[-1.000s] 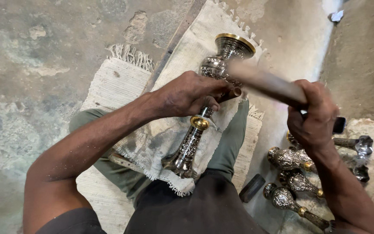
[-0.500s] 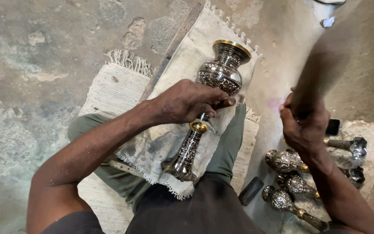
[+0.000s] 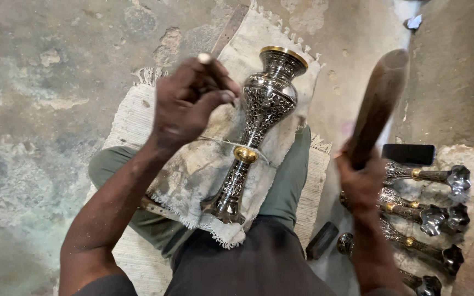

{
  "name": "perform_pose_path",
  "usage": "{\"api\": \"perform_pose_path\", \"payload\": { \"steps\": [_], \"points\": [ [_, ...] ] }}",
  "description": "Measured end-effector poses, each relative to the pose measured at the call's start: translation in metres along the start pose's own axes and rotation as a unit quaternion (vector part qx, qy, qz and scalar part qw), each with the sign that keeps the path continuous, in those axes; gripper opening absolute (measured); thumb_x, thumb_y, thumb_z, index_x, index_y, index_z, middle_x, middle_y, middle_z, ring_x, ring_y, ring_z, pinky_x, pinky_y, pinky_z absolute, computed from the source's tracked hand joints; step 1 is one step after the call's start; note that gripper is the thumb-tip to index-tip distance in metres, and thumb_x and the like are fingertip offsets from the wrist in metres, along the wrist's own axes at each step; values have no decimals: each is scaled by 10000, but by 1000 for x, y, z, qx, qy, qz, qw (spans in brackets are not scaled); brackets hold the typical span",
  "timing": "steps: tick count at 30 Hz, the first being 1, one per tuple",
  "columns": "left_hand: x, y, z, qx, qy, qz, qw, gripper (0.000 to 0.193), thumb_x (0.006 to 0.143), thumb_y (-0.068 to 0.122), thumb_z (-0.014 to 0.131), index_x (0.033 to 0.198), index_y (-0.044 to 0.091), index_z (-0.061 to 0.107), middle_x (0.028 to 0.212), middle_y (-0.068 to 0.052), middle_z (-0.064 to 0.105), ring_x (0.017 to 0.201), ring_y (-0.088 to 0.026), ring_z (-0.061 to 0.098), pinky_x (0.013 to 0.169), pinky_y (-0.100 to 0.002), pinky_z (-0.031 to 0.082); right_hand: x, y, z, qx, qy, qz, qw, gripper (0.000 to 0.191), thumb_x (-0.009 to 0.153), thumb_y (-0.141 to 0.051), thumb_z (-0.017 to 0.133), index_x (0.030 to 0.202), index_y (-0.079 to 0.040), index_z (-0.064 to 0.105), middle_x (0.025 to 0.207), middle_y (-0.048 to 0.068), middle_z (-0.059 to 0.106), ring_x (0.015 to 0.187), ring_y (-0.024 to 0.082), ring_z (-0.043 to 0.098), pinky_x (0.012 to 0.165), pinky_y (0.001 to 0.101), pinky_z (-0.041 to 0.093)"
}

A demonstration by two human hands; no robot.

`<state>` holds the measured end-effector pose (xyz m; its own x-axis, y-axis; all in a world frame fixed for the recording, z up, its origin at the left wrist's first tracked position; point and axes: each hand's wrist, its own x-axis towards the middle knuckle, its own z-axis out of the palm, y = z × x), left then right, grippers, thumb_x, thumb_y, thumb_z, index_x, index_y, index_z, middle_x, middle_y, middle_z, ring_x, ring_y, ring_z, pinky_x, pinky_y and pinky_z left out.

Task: The person sits on the floor with an engraved metal vase on a cloth across their lap. They hold a punch against the vase's surface and strike it with a wooden mallet, working the pattern around the body, briefly retie a string around the vase, then resume hammering.

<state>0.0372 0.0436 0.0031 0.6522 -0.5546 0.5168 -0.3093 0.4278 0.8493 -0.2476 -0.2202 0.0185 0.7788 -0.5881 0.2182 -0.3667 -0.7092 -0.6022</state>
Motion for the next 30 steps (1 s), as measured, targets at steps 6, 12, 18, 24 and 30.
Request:
{"api": "perform_pose_path", "payload": {
  "steps": [6, 12, 18, 24, 30],
  "points": [
    [-9, 9, 2, -3, -1, -49, 999, 198, 999, -41, 711, 1160, -40, 595, 1007, -154, 752, 954, -183, 783, 835, -283, 705, -63, -47, 59, 110, -194, -165, 961, 279, 783, -114, 807, 1019, -47, 672, 903, 91, 761, 775, 209, 765, 646, 335, 624],
    [-15, 14, 8, -26, -9, -95, 995, 190, 983, -67, 694, 1138, -57, 585, 1002, -150, 734, 966, -163, 761, 862, -279, 680, -78, -109, 78, 173, -198, -279, 923, 349, 760, -85, 873, 963, -19, 597, 894, 154, 710, 787, 288, 736, 667, 387, 597],
    [-18, 15, 12, -20, -37, -115, 993, 198, 1014, -57, 642, 1191, -50, 555, 985, -142, 751, 922, -142, 770, 795, -248, 668, -78, -127, 64, 132, -208, -338, 909, 361, 712, -80, 853, 965, -29, 600, 932, 151, 688, 803, 286, 726, 667, 399, 580],
    [-8, 16, 20, 27, -68, -119, 990, 256, 1011, -18, 658, 1244, -43, 555, 880, -67, 746, 817, -112, 762, 692, -231, 626, -78, -119, 70, 170, -194, -352, 900, 371, 700, -120, 839, 954, -28, 583, 954, 167, 668, 810, 306, 710, 657, 406, 567],
    [11, 17, 27, 80, -100, -86, 988, 314, 1014, 63, 728, 1284, -13, 588, 783, 26, 607, 727, -56, 648, 663, -230, 585, -91, -99, 87, 212, -168, -328, 905, 368, 741, -111, 838, 970, -23, 564, 991, 182, 679, 846, 311, 721, 678, 390, 581]
  ]
}}
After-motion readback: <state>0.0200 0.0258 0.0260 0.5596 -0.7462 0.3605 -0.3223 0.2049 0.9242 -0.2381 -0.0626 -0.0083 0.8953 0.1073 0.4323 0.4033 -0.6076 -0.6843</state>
